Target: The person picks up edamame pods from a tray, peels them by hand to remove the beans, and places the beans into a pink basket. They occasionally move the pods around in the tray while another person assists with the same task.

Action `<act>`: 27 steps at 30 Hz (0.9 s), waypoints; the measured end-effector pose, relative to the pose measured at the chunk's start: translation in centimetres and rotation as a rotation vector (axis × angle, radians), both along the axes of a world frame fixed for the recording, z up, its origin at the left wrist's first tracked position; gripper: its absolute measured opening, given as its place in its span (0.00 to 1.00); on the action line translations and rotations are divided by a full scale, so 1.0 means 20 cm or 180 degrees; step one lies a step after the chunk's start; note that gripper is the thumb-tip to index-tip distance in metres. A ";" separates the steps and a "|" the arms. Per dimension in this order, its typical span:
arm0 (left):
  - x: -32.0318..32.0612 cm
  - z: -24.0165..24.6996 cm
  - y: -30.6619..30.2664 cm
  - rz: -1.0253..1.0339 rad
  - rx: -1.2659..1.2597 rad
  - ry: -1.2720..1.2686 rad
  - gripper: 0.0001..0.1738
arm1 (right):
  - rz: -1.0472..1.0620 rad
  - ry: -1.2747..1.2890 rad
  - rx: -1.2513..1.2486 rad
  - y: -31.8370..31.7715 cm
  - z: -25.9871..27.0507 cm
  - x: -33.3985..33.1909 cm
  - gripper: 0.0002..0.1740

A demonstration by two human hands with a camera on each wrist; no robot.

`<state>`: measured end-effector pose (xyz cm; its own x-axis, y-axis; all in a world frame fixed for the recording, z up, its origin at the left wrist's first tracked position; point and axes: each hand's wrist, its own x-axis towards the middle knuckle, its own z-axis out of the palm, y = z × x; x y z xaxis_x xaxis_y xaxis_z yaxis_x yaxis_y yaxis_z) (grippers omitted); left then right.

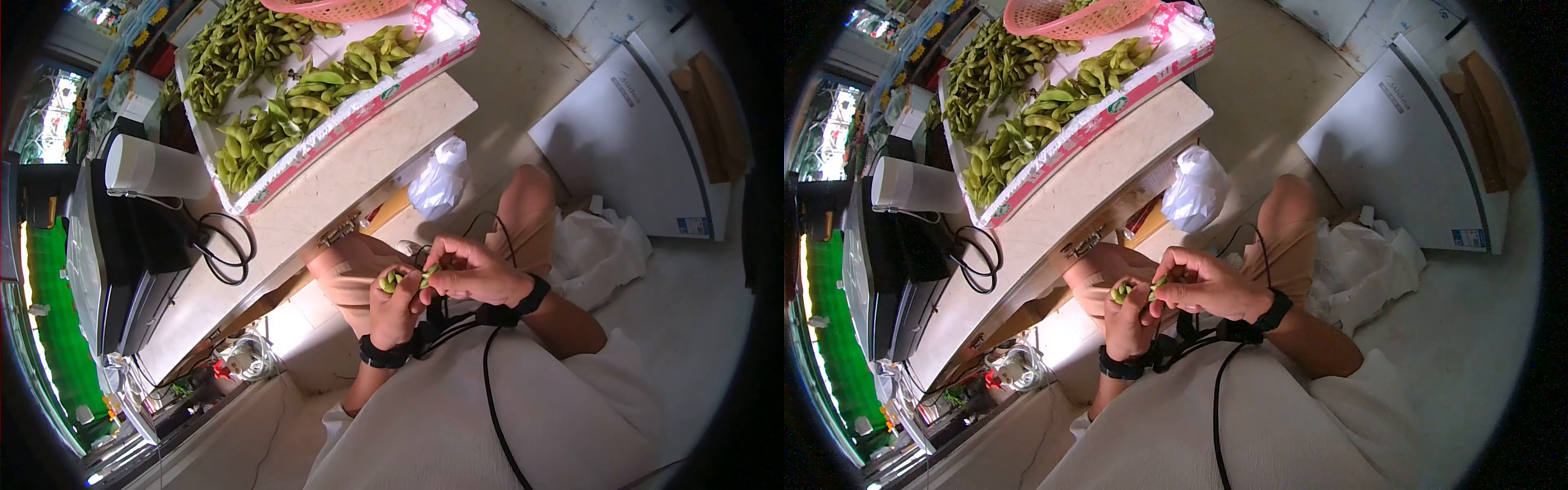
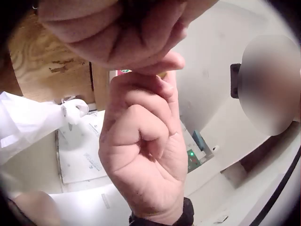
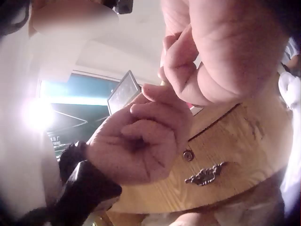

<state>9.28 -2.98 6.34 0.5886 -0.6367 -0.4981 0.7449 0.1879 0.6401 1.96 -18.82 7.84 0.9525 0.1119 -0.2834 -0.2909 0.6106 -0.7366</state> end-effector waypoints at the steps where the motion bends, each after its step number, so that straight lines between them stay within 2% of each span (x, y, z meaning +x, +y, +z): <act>1: 0.00 0.00 0.00 0.0019 -0.0064 0.0095 0.04 | 0.0003 0.0001 0.0000 0.01 -0.01 0.00 0.08; 3: 0.00 -0.01 0.01 0.0011 -0.0165 0.0154 0.04 | -0.0134 -0.0017 0.0501 0.02 -0.02 -0.01 0.07; 10: 0.01 -0.02 0.02 -0.0006 -0.0627 0.0604 0.06 | -0.0225 -0.0133 0.0650 0.05 -0.07 -0.02 0.08; 13: 0.01 -0.04 0.02 0.0047 -0.0423 0.0475 0.05 | -0.0246 -0.0205 0.0299 0.04 -0.05 -0.01 0.09; 14: 0.01 -0.03 0.02 0.0056 -0.0420 0.0473 0.05 | -0.0243 -0.0210 -0.0182 0.03 -0.03 0.00 0.10; 15: 0.01 0.00 0.01 -0.0026 -0.0058 -0.0012 0.04 | -0.0239 -0.0214 -0.0661 0.02 -0.02 0.00 0.10; 16: 0.01 0.02 0.01 -0.0109 0.0306 -0.0494 0.04 | -0.0229 -0.0213 -0.0654 0.01 -0.03 0.00 0.10; 17: 0.01 0.02 0.02 -0.0100 0.0310 -0.0491 0.04 | -0.0157 -0.0208 -0.1006 -0.01 -0.04 -0.01 0.10; 18: 0.02 0.02 0.02 -0.0286 0.0410 -0.0945 0.04 | -0.0087 -0.0203 -0.1358 -0.02 -0.05 -0.01 0.09; 20: 0.01 0.03 0.02 -0.0508 0.0570 -0.1739 0.06 | -0.0059 -0.0191 -0.1576 -0.03 -0.05 0.00 0.09; 22: 0.01 0.04 0.02 -0.0549 0.0639 -0.1928 0.06 | -0.0036 -0.0178 -0.1801 -0.04 -0.01 0.00 0.08; 24: 0.01 0.04 0.02 -0.0583 0.0714 -0.2118 0.06 | -0.0034 -0.0197 -0.2433 -0.03 0.04 0.01 0.08; 27: 0.01 0.02 0.02 -0.0571 0.0782 -0.2267 0.07 | -0.0157 -0.0315 -0.2806 0.00 0.01 0.01 0.09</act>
